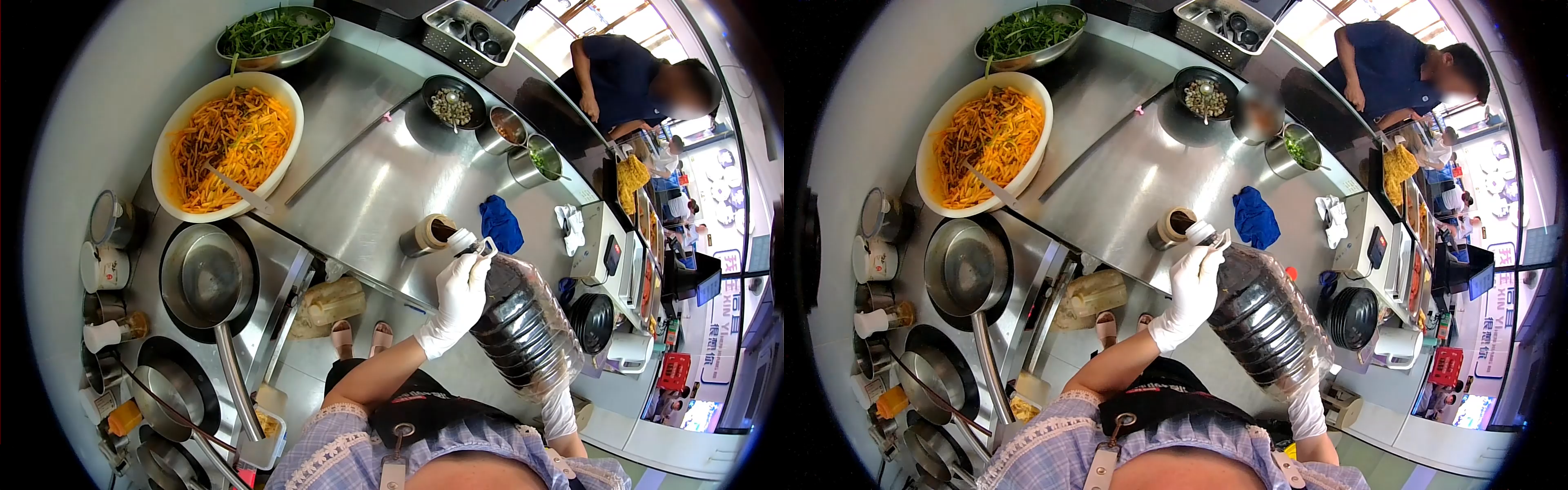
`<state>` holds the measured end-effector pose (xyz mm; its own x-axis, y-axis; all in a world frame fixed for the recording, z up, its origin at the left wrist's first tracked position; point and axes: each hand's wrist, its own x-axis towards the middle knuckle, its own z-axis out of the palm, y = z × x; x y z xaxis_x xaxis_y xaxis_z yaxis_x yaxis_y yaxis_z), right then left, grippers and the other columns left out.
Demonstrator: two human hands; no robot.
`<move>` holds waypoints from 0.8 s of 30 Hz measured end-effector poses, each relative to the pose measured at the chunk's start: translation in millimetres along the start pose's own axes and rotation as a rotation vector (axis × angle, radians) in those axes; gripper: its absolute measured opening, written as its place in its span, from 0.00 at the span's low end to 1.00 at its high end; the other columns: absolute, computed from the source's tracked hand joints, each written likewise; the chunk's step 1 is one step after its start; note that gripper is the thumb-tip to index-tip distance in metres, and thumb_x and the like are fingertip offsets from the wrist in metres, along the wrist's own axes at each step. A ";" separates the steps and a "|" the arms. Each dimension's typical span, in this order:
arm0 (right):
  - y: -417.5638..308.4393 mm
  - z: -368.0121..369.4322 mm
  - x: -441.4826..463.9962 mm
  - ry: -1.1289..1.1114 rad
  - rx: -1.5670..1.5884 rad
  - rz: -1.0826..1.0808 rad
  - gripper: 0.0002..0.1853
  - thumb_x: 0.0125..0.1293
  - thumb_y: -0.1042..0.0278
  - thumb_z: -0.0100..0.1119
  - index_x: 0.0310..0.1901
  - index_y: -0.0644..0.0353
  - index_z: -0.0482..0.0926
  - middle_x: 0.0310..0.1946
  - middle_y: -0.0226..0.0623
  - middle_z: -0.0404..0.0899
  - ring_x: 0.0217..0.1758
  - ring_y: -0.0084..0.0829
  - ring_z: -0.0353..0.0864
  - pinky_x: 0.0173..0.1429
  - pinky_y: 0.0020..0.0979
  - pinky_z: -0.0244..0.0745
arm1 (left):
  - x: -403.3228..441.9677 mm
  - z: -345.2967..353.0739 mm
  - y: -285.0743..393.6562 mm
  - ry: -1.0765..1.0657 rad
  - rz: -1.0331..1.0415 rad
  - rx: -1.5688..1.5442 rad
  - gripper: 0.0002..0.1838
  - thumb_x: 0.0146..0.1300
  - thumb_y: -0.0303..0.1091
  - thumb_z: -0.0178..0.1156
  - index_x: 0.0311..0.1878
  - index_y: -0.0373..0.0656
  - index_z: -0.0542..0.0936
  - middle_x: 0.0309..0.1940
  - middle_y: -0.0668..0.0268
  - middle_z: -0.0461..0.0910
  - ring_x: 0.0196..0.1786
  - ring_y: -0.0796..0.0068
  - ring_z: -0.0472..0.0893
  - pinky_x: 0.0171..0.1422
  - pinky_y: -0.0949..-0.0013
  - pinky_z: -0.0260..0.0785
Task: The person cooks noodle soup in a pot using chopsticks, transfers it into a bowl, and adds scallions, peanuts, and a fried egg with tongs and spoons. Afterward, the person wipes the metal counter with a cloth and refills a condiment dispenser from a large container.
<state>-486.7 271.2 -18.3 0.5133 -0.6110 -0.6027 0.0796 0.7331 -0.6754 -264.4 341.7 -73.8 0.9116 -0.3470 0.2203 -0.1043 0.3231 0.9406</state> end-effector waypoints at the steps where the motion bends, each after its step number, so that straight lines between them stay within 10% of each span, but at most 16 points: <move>1: 0.0 0.0 0.3 -0.002 -0.003 -0.002 0.11 0.69 0.67 0.48 0.39 0.64 0.80 0.30 0.36 0.82 0.31 0.27 0.81 0.36 0.28 0.76 | -0.1 -0.2 -0.2 -0.006 -0.007 -0.002 0.06 0.67 0.28 0.57 0.37 0.35 0.78 0.25 0.56 0.76 0.27 0.61 0.77 0.34 0.66 0.69; 8: 4.6 -2.7 1.8 0.000 0.013 0.012 0.11 0.69 0.67 0.49 0.38 0.63 0.80 0.30 0.35 0.82 0.31 0.27 0.80 0.35 0.27 0.76 | -0.2 -1.7 -0.8 -0.009 0.003 0.032 0.06 0.66 0.27 0.56 0.37 0.33 0.77 0.26 0.60 0.79 0.29 0.70 0.78 0.36 0.70 0.69; 10: 7.6 -3.8 3.7 -0.002 0.025 0.024 0.11 0.68 0.67 0.49 0.38 0.63 0.80 0.30 0.35 0.82 0.30 0.27 0.80 0.35 0.27 0.76 | -1.3 -2.7 -1.0 -0.025 0.000 0.044 0.05 0.66 0.27 0.57 0.38 0.35 0.78 0.27 0.55 0.78 0.29 0.58 0.79 0.36 0.65 0.70; 21: 52.8 -6.1 32.4 -0.031 0.196 0.139 0.11 0.68 0.67 0.49 0.37 0.63 0.80 0.29 0.35 0.82 0.30 0.27 0.80 0.34 0.27 0.76 | 14.3 -1.5 32.2 -0.168 0.331 0.302 0.03 0.60 0.26 0.62 0.34 0.38 0.79 0.25 0.58 0.77 0.28 0.57 0.78 0.34 0.60 0.70; 24: 68.5 -0.2 56.1 -0.065 0.297 0.185 0.11 0.68 0.67 0.49 0.37 0.63 0.80 0.29 0.35 0.82 0.29 0.27 0.80 0.34 0.27 0.76 | 38.5 6.2 69.4 -0.274 0.128 0.035 0.03 0.61 0.24 0.60 0.37 0.35 0.81 0.26 0.57 0.80 0.29 0.66 0.80 0.36 0.68 0.71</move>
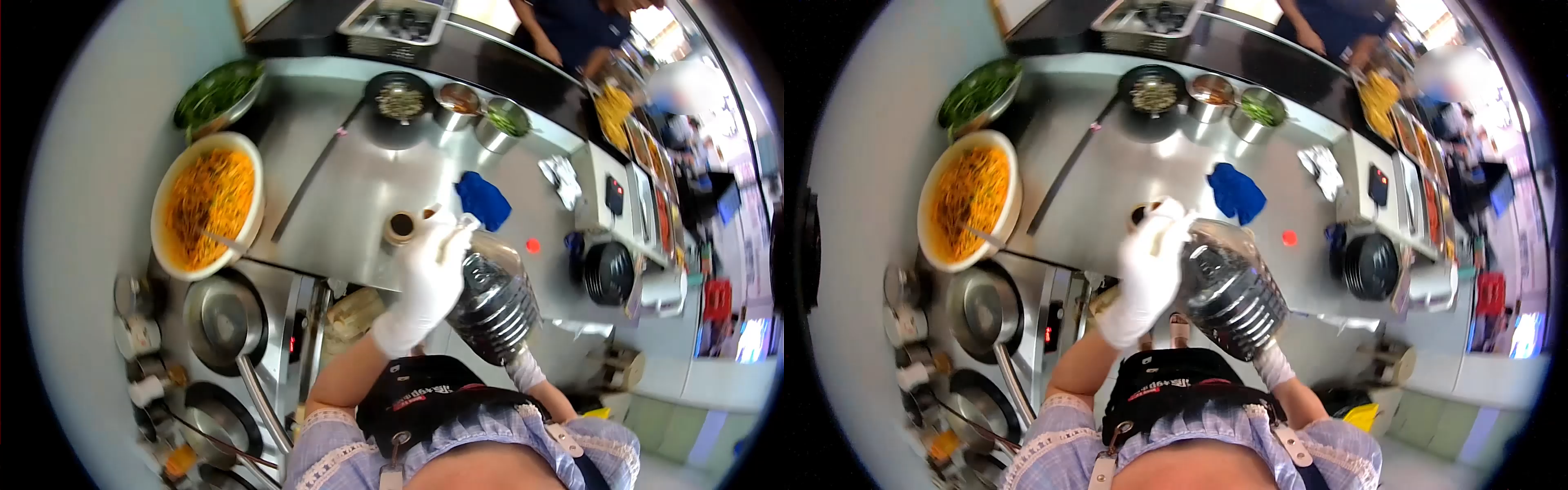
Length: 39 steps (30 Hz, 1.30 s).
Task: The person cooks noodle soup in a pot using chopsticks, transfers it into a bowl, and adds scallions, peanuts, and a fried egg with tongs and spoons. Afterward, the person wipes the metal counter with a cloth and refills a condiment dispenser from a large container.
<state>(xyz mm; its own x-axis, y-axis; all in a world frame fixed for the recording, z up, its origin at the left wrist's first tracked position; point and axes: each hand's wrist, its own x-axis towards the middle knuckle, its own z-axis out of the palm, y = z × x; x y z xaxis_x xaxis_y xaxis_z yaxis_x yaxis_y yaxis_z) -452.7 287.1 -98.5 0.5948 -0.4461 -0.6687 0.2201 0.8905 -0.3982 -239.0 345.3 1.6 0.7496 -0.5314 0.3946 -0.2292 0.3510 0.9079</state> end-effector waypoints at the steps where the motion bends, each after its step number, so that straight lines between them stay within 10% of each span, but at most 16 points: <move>1: 1.6 0.2 9.1 -0.009 0.032 0.012 0.11 0.68 0.67 0.49 0.37 0.63 0.80 0.28 0.34 0.82 0.29 0.27 0.80 0.33 0.27 0.76 | 2.9 -3.2 17.4 -0.069 -0.135 0.025 0.04 0.63 0.25 0.59 0.38 0.34 0.80 0.27 0.58 0.80 0.30 0.69 0.80 0.37 0.69 0.71; 13: -23.4 -76.8 62.2 0.052 0.011 0.053 0.11 0.68 0.67 0.50 0.37 0.62 0.81 0.28 0.34 0.82 0.28 0.26 0.80 0.32 0.26 0.76 | 15.5 68.7 140.3 -0.513 -0.463 0.179 0.19 0.67 0.46 0.60 0.29 0.38 0.77 0.23 0.78 0.70 0.26 0.90 0.60 0.30 0.83 0.47; 16: -55.2 -172.2 143.5 0.297 -0.616 -0.515 0.13 0.68 0.59 0.51 0.37 0.59 0.79 0.23 0.36 0.80 0.27 0.31 0.80 0.33 0.29 0.73 | 15.8 76.8 136.7 -0.631 -0.388 0.240 0.14 0.69 0.36 0.57 0.32 0.36 0.79 0.22 0.76 0.73 0.25 0.88 0.66 0.29 0.81 0.57; 18: -124.0 -115.6 93.5 0.749 -1.428 -0.953 0.17 0.62 0.60 0.60 0.51 0.55 0.75 0.40 0.44 0.77 0.44 0.45 0.80 0.49 0.42 0.75 | 18.5 80.0 131.2 -0.659 -0.346 0.327 0.12 0.67 0.33 0.58 0.30 0.36 0.79 0.20 0.70 0.77 0.25 0.84 0.72 0.30 0.78 0.62; 29: -203.8 -71.8 127.7 0.323 -2.034 -0.794 0.17 0.56 0.71 0.60 0.49 0.61 0.78 0.42 0.48 0.73 0.48 0.44 0.76 0.52 0.40 0.73 | 34.2 94.8 74.8 -0.602 0.123 0.413 0.09 0.62 0.32 0.61 0.30 0.35 0.78 0.23 0.63 0.76 0.26 0.71 0.75 0.33 0.70 0.67; 33: -235.5 48.0 42.4 -0.391 -1.385 -0.953 0.20 0.57 0.69 0.63 0.53 0.59 0.75 0.44 0.42 0.72 0.46 0.39 0.75 0.51 0.33 0.73 | -3.8 81.9 38.1 -0.619 0.592 0.810 0.07 0.53 0.33 0.64 0.31 0.46 0.74 0.23 0.65 0.72 0.29 0.61 0.75 0.31 0.59 0.66; 39: -226.3 154.4 -20.1 -1.055 -1.774 -1.063 0.19 0.61 0.68 0.60 0.55 0.58 0.76 0.51 0.40 0.71 0.52 0.40 0.75 0.53 0.34 0.74 | -42.3 74.2 -8.2 -0.563 0.644 0.800 0.08 0.49 0.31 0.63 0.32 0.49 0.74 0.22 0.71 0.70 0.29 0.66 0.71 0.35 0.63 0.62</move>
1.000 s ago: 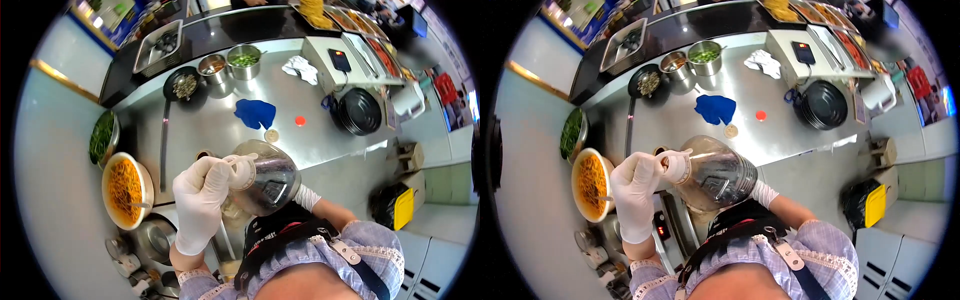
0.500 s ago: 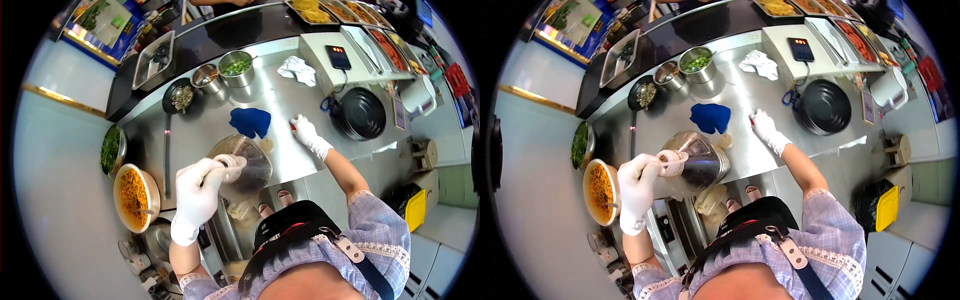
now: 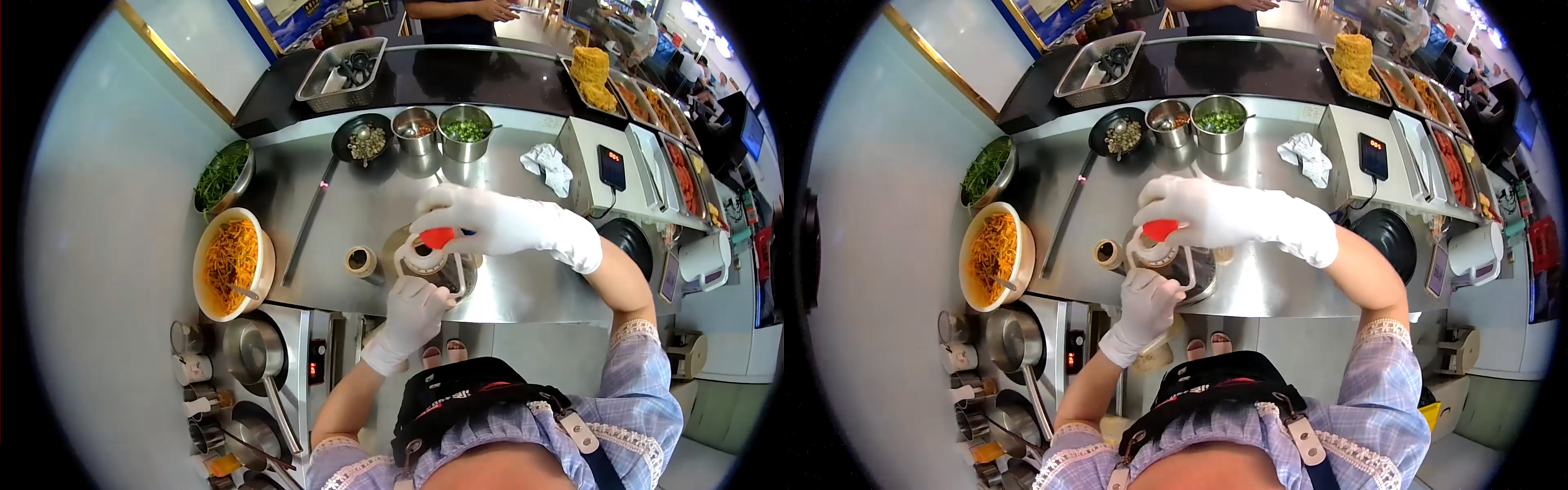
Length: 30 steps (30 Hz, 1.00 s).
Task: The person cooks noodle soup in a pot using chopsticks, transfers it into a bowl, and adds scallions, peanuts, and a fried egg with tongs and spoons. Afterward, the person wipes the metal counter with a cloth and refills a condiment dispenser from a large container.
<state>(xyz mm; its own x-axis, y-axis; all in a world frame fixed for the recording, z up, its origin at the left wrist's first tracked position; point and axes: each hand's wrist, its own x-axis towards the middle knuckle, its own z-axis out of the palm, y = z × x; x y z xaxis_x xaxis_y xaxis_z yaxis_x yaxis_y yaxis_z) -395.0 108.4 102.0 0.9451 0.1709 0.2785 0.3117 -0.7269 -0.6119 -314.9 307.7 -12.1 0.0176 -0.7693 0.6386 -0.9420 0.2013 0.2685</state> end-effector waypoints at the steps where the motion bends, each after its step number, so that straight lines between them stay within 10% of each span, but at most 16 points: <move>1: -3.5 1.7 7.4 -0.111 0.009 0.007 0.18 0.62 0.71 0.59 0.55 0.58 0.76 0.51 0.40 0.71 0.52 0.40 0.74 0.55 0.35 0.73 | 0.5 3.3 0.8 0.033 -0.005 -0.017 0.08 0.49 0.31 0.63 0.32 0.49 0.74 0.22 0.71 0.70 0.29 0.66 0.71 0.35 0.63 0.61; 9: -25.9 4.2 34.7 -0.422 -0.165 0.141 0.13 0.65 0.69 0.51 0.48 0.65 0.78 0.49 0.38 0.72 0.53 0.36 0.72 0.54 0.34 0.70 | -4.5 10.9 -6.2 0.144 0.032 -0.084 0.06 0.52 0.31 0.63 0.30 0.47 0.75 0.21 0.70 0.70 0.29 0.65 0.70 0.36 0.62 0.60; 14: -23.6 20.5 28.3 -0.232 -0.375 -0.084 0.10 0.59 0.69 0.59 0.41 0.63 0.77 0.39 0.42 0.72 0.45 0.42 0.76 0.49 0.37 0.73 | -5.4 16.1 -9.0 0.160 0.053 -0.071 0.09 0.53 0.36 0.64 0.27 0.49 0.73 0.21 0.72 0.68 0.29 0.70 0.69 0.36 0.66 0.61; 20: -43.2 25.8 39.7 -0.297 -0.731 0.531 0.23 0.58 0.50 0.63 0.43 0.64 0.77 0.39 0.50 0.75 0.31 0.49 0.79 0.39 0.40 0.77 | -4.0 15.4 -9.0 0.226 0.082 -0.094 0.08 0.52 0.36 0.64 0.27 0.51 0.73 0.20 0.74 0.68 0.29 0.71 0.69 0.35 0.65 0.60; 22: -36.0 16.9 32.9 -0.130 -0.411 -0.015 0.12 0.61 0.65 0.60 0.43 0.62 0.74 0.37 0.46 0.76 0.45 0.45 0.79 0.50 0.37 0.74 | -4.0 13.6 -10.4 0.217 0.078 -0.072 0.08 0.53 0.36 0.64 0.26 0.51 0.72 0.20 0.74 0.68 0.29 0.71 0.70 0.36 0.66 0.60; 24: -32.7 22.6 27.2 -0.221 -0.002 0.386 0.12 0.65 0.64 0.58 0.44 0.62 0.76 0.38 0.46 0.75 0.49 0.44 0.77 0.56 0.36 0.71 | -3.7 14.1 -10.7 0.218 0.089 -0.098 0.09 0.53 0.36 0.63 0.26 0.51 0.72 0.19 0.74 0.68 0.29 0.71 0.69 0.36 0.66 0.60; 26: -37.1 26.0 31.4 -0.209 -0.184 0.233 0.16 0.66 0.56 0.58 0.41 0.62 0.78 0.37 0.48 0.78 0.44 0.46 0.80 0.50 0.37 0.74 | -4.4 15.5 -10.7 0.214 0.098 -0.124 0.09 0.54 0.36 0.63 0.26 0.51 0.71 0.19 0.74 0.67 0.28 0.71 0.69 0.36 0.65 0.60; 28: -61.6 28.9 43.7 -0.297 -0.528 0.668 0.22 0.63 0.47 0.59 0.38 0.63 0.79 0.33 0.47 0.81 0.37 0.48 0.81 0.44 0.39 0.76 | -3.9 16.5 -12.5 0.231 0.100 -0.099 0.09 0.55 0.36 0.62 0.26 0.50 0.71 0.19 0.73 0.67 0.28 0.70 0.69 0.36 0.66 0.60; 30: -62.1 29.8 47.9 -0.264 -0.635 0.668 0.25 0.59 0.43 0.60 0.38 0.62 0.80 0.28 0.46 0.82 0.32 0.51 0.81 0.38 0.42 0.77 | -3.4 15.9 -10.7 0.233 0.107 -0.112 0.09 0.56 0.36 0.62 0.26 0.49 0.71 0.19 0.73 0.67 0.28 0.70 0.69 0.36 0.65 0.59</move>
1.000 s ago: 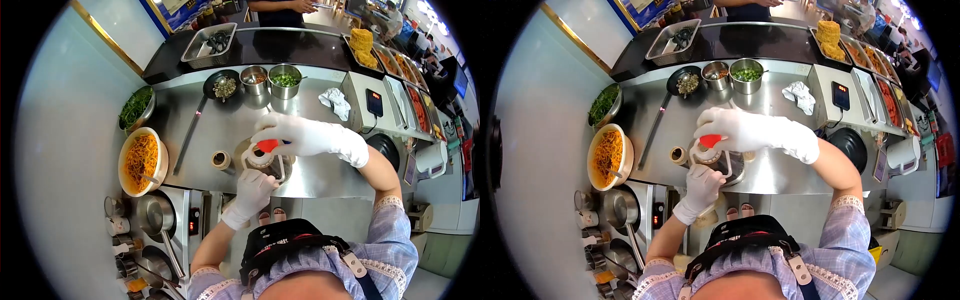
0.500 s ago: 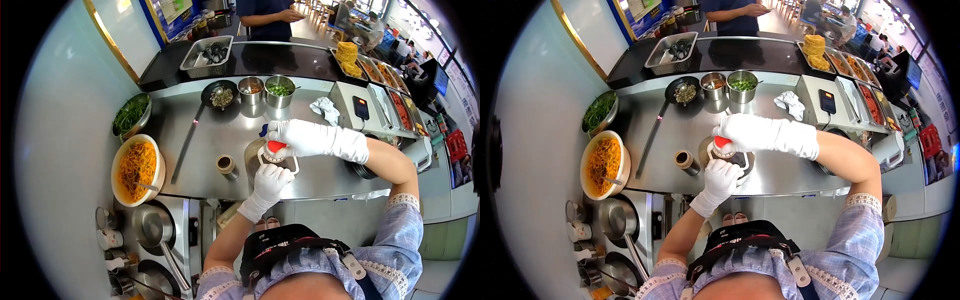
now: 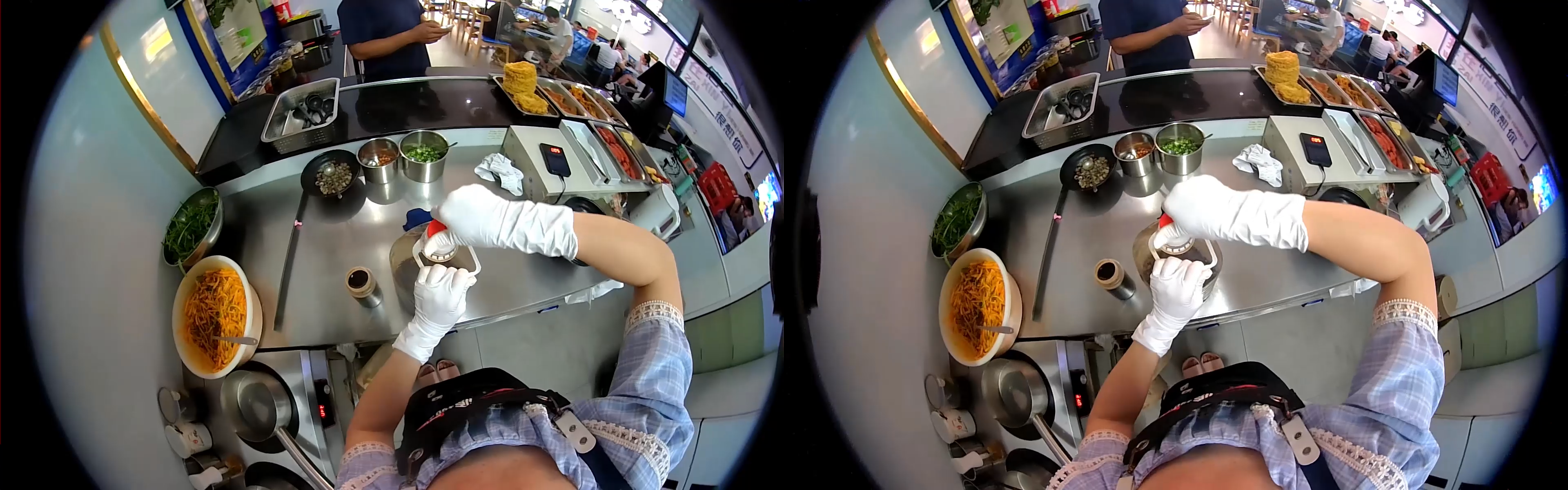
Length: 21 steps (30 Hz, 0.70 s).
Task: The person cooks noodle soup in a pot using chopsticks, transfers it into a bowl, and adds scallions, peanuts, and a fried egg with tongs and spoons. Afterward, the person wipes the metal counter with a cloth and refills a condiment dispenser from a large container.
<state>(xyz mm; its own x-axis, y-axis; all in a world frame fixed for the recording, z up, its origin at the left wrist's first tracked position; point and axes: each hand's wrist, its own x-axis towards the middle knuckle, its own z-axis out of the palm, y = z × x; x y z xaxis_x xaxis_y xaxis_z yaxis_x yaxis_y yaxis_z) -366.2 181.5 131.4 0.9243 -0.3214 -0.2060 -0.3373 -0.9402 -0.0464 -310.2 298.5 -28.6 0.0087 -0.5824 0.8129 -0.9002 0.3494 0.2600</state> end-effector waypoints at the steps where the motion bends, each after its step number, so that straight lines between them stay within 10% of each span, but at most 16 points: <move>1: 3.7 -4.7 -0.9 -0.001 0.015 -0.023 0.23 0.58 0.46 0.62 0.38 0.62 0.80 0.28 0.47 0.81 0.34 0.50 0.81 0.40 0.41 0.77 | -1.2 -0.4 -0.4 -0.016 -0.013 -0.004 0.08 0.56 0.35 0.61 0.27 0.48 0.72 0.19 0.71 0.68 0.29 0.68 0.69 0.37 0.64 0.59; 6: 19.5 1.0 -4.7 0.058 0.182 -0.441 0.14 0.57 0.70 0.62 0.46 0.60 0.80 0.45 0.51 0.78 0.46 0.48 0.79 0.49 0.39 0.76 | -4.0 0.4 -1.7 -0.039 -0.017 -0.020 0.06 0.55 0.34 0.61 0.27 0.47 0.74 0.20 0.70 0.70 0.30 0.67 0.69 0.38 0.62 0.58; 10: 10.8 -0.3 -7.1 -0.089 0.074 -0.022 0.15 0.57 0.65 0.64 0.47 0.58 0.80 0.38 0.46 0.78 0.39 0.49 0.80 0.45 0.39 0.77 | -3.9 0.1 -3.1 -0.013 -0.008 0.011 0.09 0.56 0.37 0.62 0.27 0.49 0.71 0.19 0.72 0.66 0.28 0.70 0.68 0.36 0.64 0.58; 15: 13.2 22.3 -4.9 0.181 0.045 -0.307 0.23 0.57 0.59 0.63 0.53 0.59 0.75 0.32 0.46 0.79 0.35 0.48 0.81 0.38 0.41 0.77 | -5.8 0.7 -2.9 -0.038 -0.030 -0.033 0.06 0.56 0.34 0.61 0.29 0.46 0.74 0.20 0.69 0.69 0.29 0.66 0.69 0.38 0.61 0.58; 21: -0.7 27.0 -16.2 0.138 0.071 -0.064 0.20 0.55 0.53 0.64 0.41 0.62 0.79 0.26 0.47 0.79 0.30 0.48 0.81 0.36 0.41 0.77 | -0.4 -6.9 16.4 0.029 -0.108 -0.121 0.03 0.55 0.28 0.60 0.28 0.43 0.76 0.21 0.65 0.72 0.28 0.60 0.71 0.37 0.59 0.62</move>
<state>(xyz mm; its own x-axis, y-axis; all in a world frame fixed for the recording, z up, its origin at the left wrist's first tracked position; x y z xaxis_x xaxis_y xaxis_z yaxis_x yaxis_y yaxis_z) -385.8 190.4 108.4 0.9585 -0.2778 -0.0643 -0.2839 -0.9506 -0.1256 -322.0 309.6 -21.1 0.1166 -0.6000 0.7914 -0.8346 0.3728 0.4056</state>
